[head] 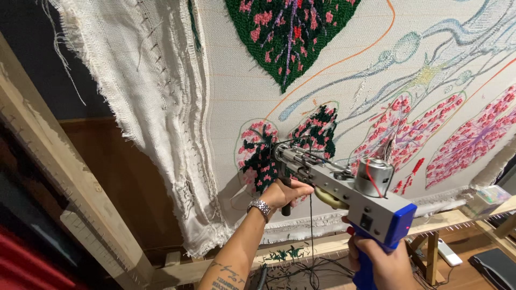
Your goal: Creating a patterned rug using a motorized tufting gun.
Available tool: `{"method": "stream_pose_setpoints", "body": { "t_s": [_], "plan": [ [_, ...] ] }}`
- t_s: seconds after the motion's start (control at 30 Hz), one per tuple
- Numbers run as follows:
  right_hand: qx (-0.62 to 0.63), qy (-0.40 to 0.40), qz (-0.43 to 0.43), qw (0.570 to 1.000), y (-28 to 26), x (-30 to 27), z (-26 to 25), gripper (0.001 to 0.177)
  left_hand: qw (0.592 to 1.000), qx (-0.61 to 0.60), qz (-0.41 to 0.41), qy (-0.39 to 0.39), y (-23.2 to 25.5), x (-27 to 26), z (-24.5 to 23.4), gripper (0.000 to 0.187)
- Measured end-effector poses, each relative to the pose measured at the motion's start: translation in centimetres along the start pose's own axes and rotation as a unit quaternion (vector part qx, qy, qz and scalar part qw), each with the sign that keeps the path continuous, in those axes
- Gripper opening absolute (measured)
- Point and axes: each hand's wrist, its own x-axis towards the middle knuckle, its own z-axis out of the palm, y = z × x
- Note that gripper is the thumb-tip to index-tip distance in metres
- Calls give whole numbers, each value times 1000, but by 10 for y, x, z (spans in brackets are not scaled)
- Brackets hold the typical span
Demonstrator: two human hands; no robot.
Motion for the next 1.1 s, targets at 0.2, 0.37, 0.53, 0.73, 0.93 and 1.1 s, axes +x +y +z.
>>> {"method": "stream_pose_setpoints", "body": {
  "t_s": [0.2, 0.37, 0.53, 0.73, 0.93, 1.1],
  "plan": [
    [-35, 17, -35, 999, 12, -10, 30, 38, 1000, 18, -2, 20, -5, 2, -13, 28],
    [-90, 54, -62, 993, 11, -16, 44, 40, 998, 50, -21, 19, 7, -9, -20, 29],
    [-68, 88, -18, 994, 16, -17, 47, 37, 998, 36, -29, 35, -2, -2, -23, 29],
    [1, 55, -45, 997, 52, -7, 27, 36, 998, 34, -8, 47, -19, 8, -28, 25],
    [28, 47, -59, 997, 54, -5, 29, 37, 1000, 12, 0, 26, -5, 0, -33, 23],
    [51, 43, -102, 993, 53, -9, 33, 37, 999, 26, -6, 31, 9, -7, -37, 25]
  ]
}}
